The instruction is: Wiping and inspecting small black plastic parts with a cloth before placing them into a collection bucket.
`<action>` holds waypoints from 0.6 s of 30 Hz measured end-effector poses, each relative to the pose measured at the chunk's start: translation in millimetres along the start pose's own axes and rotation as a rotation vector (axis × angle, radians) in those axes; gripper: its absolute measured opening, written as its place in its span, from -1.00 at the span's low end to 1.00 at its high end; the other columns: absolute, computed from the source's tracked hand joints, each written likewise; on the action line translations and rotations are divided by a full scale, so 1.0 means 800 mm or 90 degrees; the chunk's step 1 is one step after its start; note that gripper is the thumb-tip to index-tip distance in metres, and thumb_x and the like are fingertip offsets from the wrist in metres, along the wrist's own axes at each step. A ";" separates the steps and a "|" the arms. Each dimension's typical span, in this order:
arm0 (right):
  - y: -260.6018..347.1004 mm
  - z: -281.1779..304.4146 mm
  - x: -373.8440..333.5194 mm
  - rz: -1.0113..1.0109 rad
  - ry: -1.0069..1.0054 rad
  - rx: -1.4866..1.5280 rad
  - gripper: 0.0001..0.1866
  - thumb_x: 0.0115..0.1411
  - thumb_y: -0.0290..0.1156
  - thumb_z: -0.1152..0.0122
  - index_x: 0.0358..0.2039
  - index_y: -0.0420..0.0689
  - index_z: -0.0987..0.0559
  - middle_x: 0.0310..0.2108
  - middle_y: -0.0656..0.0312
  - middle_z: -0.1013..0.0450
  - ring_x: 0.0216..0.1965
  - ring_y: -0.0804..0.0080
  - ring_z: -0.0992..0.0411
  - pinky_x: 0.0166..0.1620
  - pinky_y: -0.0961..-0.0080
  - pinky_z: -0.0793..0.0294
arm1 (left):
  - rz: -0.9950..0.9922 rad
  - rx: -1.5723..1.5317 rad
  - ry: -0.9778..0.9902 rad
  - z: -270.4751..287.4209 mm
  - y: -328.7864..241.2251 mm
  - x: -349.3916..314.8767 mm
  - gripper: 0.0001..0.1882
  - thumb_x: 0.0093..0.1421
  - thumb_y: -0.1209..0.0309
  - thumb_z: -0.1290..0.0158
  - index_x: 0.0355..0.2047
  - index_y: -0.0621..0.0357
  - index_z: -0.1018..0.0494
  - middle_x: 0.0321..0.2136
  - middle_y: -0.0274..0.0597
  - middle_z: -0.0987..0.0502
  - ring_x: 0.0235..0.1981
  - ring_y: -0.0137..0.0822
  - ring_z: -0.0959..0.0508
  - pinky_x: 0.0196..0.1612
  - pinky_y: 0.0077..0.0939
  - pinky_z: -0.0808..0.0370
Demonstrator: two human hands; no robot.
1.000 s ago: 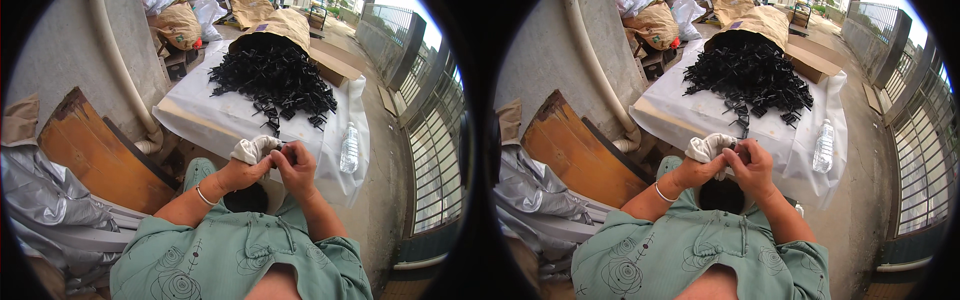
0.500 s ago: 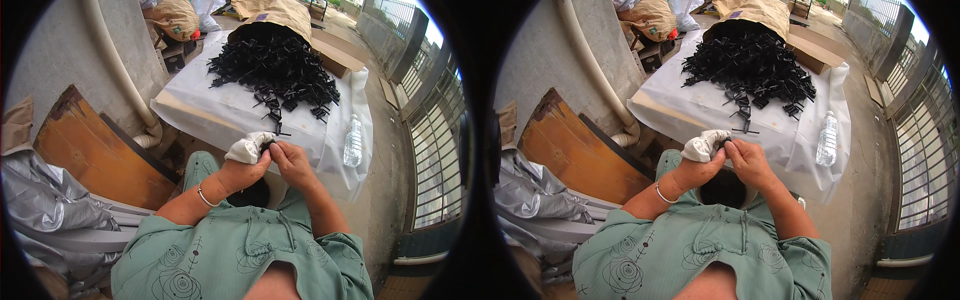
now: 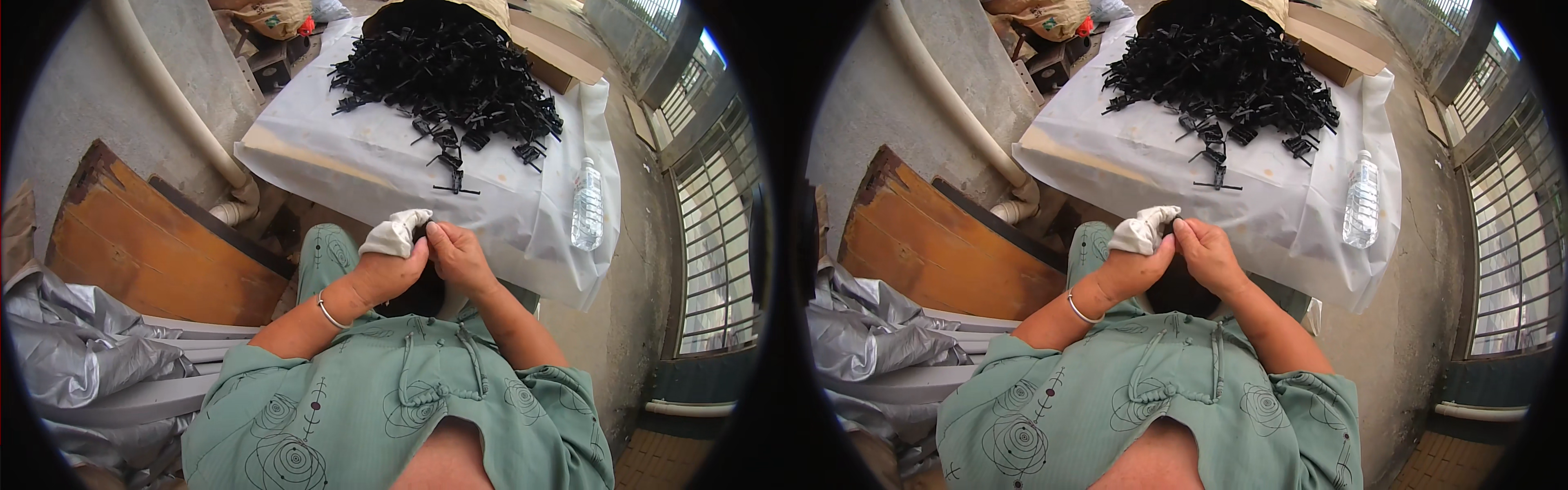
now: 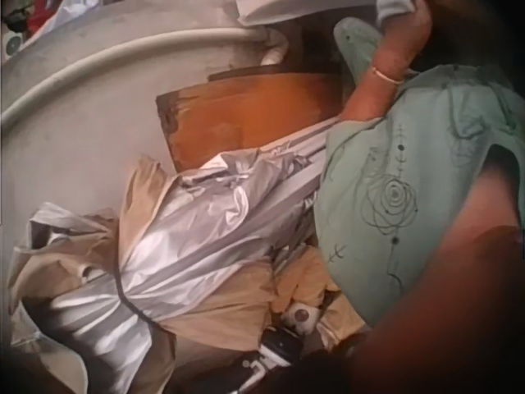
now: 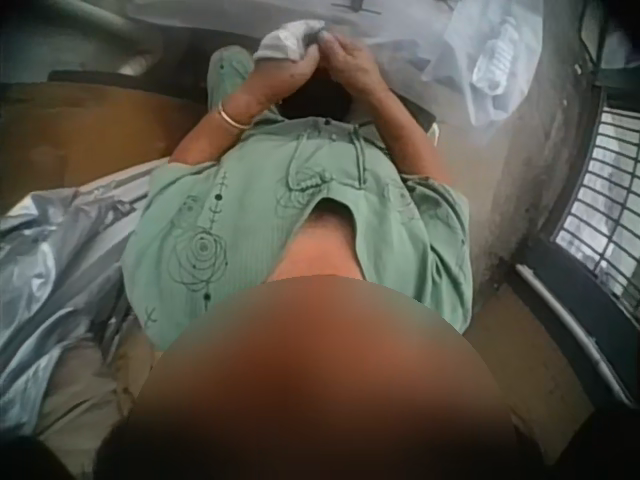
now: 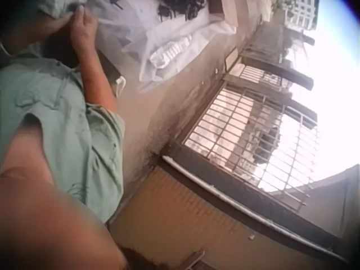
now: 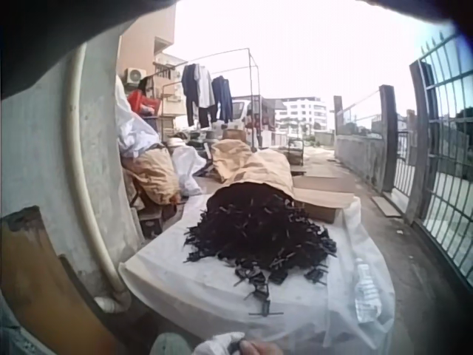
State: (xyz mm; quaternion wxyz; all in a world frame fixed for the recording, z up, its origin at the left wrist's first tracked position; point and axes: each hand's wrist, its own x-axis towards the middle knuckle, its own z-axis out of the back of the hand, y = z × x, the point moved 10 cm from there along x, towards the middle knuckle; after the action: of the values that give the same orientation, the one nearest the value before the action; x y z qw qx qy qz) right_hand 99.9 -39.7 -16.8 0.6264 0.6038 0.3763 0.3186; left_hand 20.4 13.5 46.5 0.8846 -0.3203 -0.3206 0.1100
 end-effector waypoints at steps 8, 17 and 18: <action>0.019 0.005 0.005 0.199 -0.004 -0.093 -0.66 0.28 -0.21 0.08 -0.57 -0.12 -0.39 -0.71 0.50 -0.18 -0.69 0.77 -0.08 -0.64 0.75 -0.08 | 0.082 -0.101 0.013 -0.006 0.006 0.007 -0.70 0.02 0.47 0.04 -0.21 0.33 -0.39 -0.35 0.07 -0.49 -0.33 -0.03 -0.51 -0.22 -0.35 -0.45; 0.013 0.035 0.006 0.073 -0.035 -0.075 -0.74 0.24 -0.32 0.03 -0.48 -0.25 -0.43 -0.63 0.37 -0.29 -0.56 0.64 -0.18 -0.45 0.61 -0.25 | 0.126 -0.282 0.022 -0.026 0.045 0.012 -0.65 0.12 0.51 0.04 -0.06 0.30 -0.26 -0.33 -0.20 -0.43 -0.28 -0.38 -0.43 -0.15 -0.58 -0.37; 0.022 0.040 0.009 0.167 -0.060 -0.148 -0.77 0.19 -0.32 -0.04 -0.37 -0.26 -0.48 -0.60 0.27 -0.36 -0.54 0.59 -0.25 -0.41 0.62 -0.30 | 0.178 -0.373 0.058 -0.032 0.053 0.012 -0.64 0.15 0.51 0.06 -0.03 0.28 -0.21 -0.33 -0.26 -0.40 -0.28 -0.45 -0.39 -0.15 -0.62 -0.35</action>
State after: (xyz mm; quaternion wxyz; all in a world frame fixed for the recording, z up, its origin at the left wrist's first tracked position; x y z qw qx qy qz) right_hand 131.7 -49.1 -0.4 0.6621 0.5852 0.2253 0.4104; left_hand 44.6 37.2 9.4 0.7444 -0.6071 -0.2514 0.1191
